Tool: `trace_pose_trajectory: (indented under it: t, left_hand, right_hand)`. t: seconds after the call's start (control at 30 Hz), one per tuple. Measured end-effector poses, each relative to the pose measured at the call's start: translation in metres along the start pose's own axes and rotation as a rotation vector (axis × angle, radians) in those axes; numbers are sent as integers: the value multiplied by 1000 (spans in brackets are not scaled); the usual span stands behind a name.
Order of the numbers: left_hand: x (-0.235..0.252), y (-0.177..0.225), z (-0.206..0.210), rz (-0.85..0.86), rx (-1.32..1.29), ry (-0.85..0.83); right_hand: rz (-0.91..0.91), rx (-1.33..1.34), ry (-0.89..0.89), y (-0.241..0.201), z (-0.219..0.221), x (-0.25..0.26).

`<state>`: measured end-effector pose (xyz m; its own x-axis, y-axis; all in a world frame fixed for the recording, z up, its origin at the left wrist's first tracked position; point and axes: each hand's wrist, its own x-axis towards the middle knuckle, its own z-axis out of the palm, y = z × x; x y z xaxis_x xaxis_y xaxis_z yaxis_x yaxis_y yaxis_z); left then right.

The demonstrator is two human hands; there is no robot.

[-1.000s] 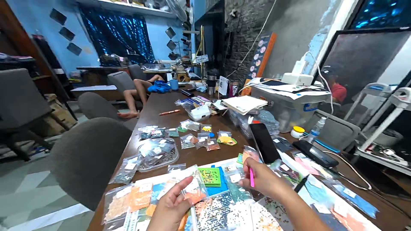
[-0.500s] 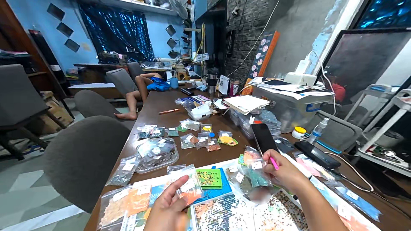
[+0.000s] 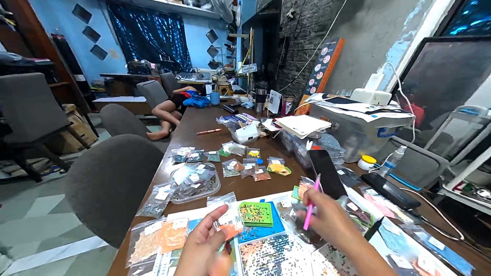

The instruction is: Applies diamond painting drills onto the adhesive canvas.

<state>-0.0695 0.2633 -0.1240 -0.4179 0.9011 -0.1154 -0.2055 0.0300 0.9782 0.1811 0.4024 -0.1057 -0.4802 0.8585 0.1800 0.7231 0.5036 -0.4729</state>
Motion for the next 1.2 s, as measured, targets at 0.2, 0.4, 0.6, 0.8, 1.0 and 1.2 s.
trace_pose_trajectory:
  t: [0.2,0.4,0.6,0.8,1.0,1.2]
  left_hand:
    - [1,0,0,-8,-6,-9]
    - [7,2,-2,18,-53,50]
    - [15,-3,-8,38,-16,32]
    - [18,-9,-10,52,38,-32]
    - [18,-9,-9,44,53,-60]
    - [12,-3,-5,198,-64,-20]
  right_hand:
    - [80,-108,-241,-9,12,9]
    - [40,-50,-160,-11,14,11]
    - [-143,32,-341,-45,21,25]
    - [-131,2,-393,-50,34,35]
    - [-142,122,-315,-43,40,33]
    - [-242,195,-138,-35,42,26]
